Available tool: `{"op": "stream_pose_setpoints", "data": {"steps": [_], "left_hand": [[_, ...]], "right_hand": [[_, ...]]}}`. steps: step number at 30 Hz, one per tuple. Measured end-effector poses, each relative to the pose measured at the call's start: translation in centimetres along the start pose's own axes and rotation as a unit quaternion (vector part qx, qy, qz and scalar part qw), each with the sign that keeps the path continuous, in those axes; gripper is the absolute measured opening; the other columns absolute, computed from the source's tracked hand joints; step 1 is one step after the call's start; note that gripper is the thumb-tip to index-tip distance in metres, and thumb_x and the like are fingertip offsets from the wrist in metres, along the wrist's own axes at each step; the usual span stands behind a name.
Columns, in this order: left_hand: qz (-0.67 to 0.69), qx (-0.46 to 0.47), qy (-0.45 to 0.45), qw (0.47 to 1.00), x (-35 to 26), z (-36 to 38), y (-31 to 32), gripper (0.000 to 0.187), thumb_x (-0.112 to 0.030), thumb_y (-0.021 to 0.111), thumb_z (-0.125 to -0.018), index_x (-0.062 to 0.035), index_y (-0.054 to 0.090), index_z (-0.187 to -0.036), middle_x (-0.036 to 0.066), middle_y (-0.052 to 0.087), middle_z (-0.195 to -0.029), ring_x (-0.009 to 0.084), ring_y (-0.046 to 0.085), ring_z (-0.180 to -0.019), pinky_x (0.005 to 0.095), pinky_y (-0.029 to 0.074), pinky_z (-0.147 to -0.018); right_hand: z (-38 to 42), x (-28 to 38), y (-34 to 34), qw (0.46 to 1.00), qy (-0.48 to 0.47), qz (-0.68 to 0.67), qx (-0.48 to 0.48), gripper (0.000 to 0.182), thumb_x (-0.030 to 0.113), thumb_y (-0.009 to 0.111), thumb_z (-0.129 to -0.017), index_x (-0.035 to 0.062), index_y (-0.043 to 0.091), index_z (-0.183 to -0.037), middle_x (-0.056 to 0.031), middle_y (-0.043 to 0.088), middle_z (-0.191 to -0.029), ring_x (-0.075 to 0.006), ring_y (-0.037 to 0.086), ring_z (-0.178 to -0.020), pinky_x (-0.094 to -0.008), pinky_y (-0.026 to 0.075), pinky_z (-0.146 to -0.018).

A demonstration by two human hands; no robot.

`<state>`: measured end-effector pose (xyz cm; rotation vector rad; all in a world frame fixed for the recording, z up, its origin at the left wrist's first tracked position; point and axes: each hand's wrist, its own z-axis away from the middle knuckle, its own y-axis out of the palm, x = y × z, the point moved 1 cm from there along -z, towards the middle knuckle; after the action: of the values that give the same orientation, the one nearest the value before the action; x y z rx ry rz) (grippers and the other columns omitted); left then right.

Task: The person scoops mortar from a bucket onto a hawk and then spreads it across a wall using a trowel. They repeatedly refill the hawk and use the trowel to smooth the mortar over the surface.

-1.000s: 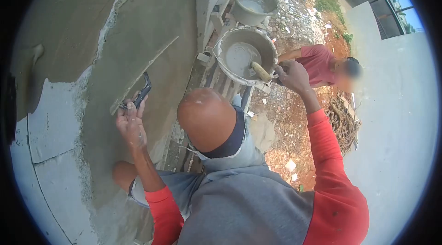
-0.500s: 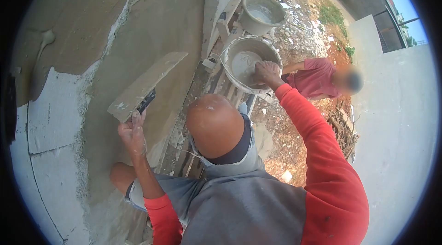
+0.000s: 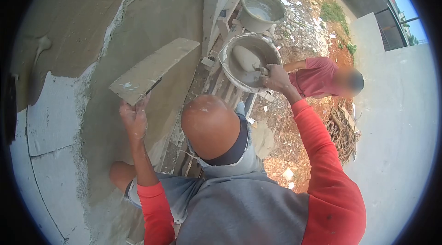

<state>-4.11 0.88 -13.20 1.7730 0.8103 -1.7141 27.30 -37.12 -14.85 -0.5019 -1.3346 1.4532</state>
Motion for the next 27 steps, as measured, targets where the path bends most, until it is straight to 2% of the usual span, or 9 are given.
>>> {"op": "stream_pose_setpoints", "data": {"steps": [3, 6, 7, 10, 13, 16, 21, 25, 27], "left_hand": [[0.036, 0.044, 0.024, 0.998, 0.6, -1.7, 2.3, 0.045, 0.011, 0.063, -0.09, 0.0092, 0.056, -0.134, 0.013, 0.07, -0.123, 0.0149, 0.064, -0.116, 0.029, 0.047, -0.103], [0.04, 0.087, 0.02, 0.995, 0.9, -2.7, 4.7, 0.048, 0.013, 0.06, -0.09, 0.0086, 0.054, -0.137, 0.013, 0.069, -0.126, 0.0161, 0.062, -0.12, 0.0305, 0.045, -0.106], [0.033, 0.103, 0.016, 0.994, 1.0, -2.8, 5.4, 0.048, 0.014, 0.058, -0.09, 0.0084, 0.053, -0.138, 0.013, 0.068, -0.127, 0.0165, 0.062, -0.121, 0.0308, 0.044, -0.107], [0.061, 0.159, 0.001, 0.985, -0.1, -3.2, 7.7, 0.051, 0.016, 0.055, -0.09, 0.0075, 0.051, -0.14, 0.013, 0.066, -0.132, 0.0177, 0.06, -0.125, 0.0326, 0.043, -0.11], [0.103, 0.19, 0.017, 0.976, -0.5, -3.4, 10.0, 0.055, 0.017, 0.051, -0.088, 0.0068, 0.05, -0.142, 0.013, 0.065, -0.134, 0.018, 0.059, -0.127, 0.0338, 0.043, -0.112], [0.134, 0.212, 0.027, 0.968, -2.0, -3.6, 12.1, 0.06, 0.019, 0.047, -0.085, 0.007, 0.048, -0.144, 0.014, 0.063, -0.136, 0.0185, 0.059, -0.129, 0.0346, 0.042, -0.114], [0.207, 0.231, 0.085, 0.947, -4.6, -3.7, 13.7, 0.064, 0.02, 0.046, -0.083, 0.0076, 0.047, -0.145, 0.015, 0.063, -0.137, 0.0192, 0.059, -0.129, 0.0358, 0.041, -0.116], [0.2, 0.217, 0.116, 0.949, -6.8, -3.5, 13.0, 0.062, 0.02, 0.048, -0.084, 0.0072, 0.047, -0.145, 0.015, 0.064, -0.135, 0.0196, 0.06, -0.128, 0.0374, 0.042, -0.116], [0.211, 0.184, 0.077, 0.957, -8.3, -3.1, 12.9, 0.06, 0.006, 0.054, -0.079, 0.0055, 0.053, -0.139, 0.011, 0.063, -0.133, 0.0193, 0.057, -0.126, 0.0359, 0.041, -0.114]], "right_hand": [[1.2, -2.5, 0.7, 0.997, -0.008, -0.07, -0.044, 0.029, 0.025, 0.066, -0.078, -0.0024, 0.064, -0.086, -0.0217, 0.061, -0.071, -0.0364, 0.06, -0.065, -0.0463, 0.05, -0.069], [3.1, -3.2, -0.9, 0.985, -0.033, -0.15, -0.084, 0.026, 0.023, 0.065, -0.078, -0.0021, 0.059, -0.082, -0.0128, 0.051, -0.065, -0.0233, 0.05, -0.06, -0.04, 0.047, -0.063], [3.7, -3.3, -2.3, 0.989, -0.012, -0.121, -0.082, 0.021, 0.019, 0.064, -0.078, -0.0014, 0.06, -0.084, -0.0078, 0.046, -0.065, -0.0137, 0.044, -0.062, -0.0349, 0.043, -0.059], [5.0, -3.1, -7.0, 0.986, -0.058, -0.114, -0.104, 0.018, 0.015, 0.063, -0.079, -0.0005, 0.061, -0.087, -0.0056, 0.043, -0.066, -0.0103, 0.042, -0.063, -0.0327, 0.04, -0.058], [6.1, 0.3, -11.9, 0.973, -0.121, -0.148, -0.131, 0.011, 0.005, 0.062, -0.082, 0.002, 0.052, -0.08, 0.0047, 0.04, -0.066, -0.0062, 0.036, -0.06, -0.0281, 0.03, -0.053], [6.3, 4.6, -16.0, 0.949, -0.235, -0.07, -0.196, 0.007, 0.004, 0.063, -0.081, 0.0006, 0.058, -0.084, 0.0, 0.041, -0.065, -0.0076, 0.038, -0.059, -0.0282, 0.031, -0.053], [5.6, 10.5, -19.7, 0.888, -0.36, 0.1, -0.269, 0.03, 0.005, 0.075, -0.076, -0.0016, 0.071, -0.105, -0.0146, 0.068, -0.085, -0.0318, 0.066, -0.072, -0.0381, 0.053, -0.066], [4.6, 12.8, -20.8, 0.83, -0.43, 0.136, -0.33, 0.04, 0.01, 0.077, -0.074, 0.0062, 0.073, -0.113, -0.0125, 0.071, -0.098, -0.0339, 0.068, -0.082, -0.0431, 0.055, -0.072], [3.8, 13.5, -21.1, 0.816, -0.452, 0.124, -0.338, 0.041, 0.008, 0.077, -0.074, 0.0056, 0.072, -0.114, -0.0119, 0.07, -0.097, -0.0331, 0.067, -0.082, -0.0429, 0.054, -0.072]]}}
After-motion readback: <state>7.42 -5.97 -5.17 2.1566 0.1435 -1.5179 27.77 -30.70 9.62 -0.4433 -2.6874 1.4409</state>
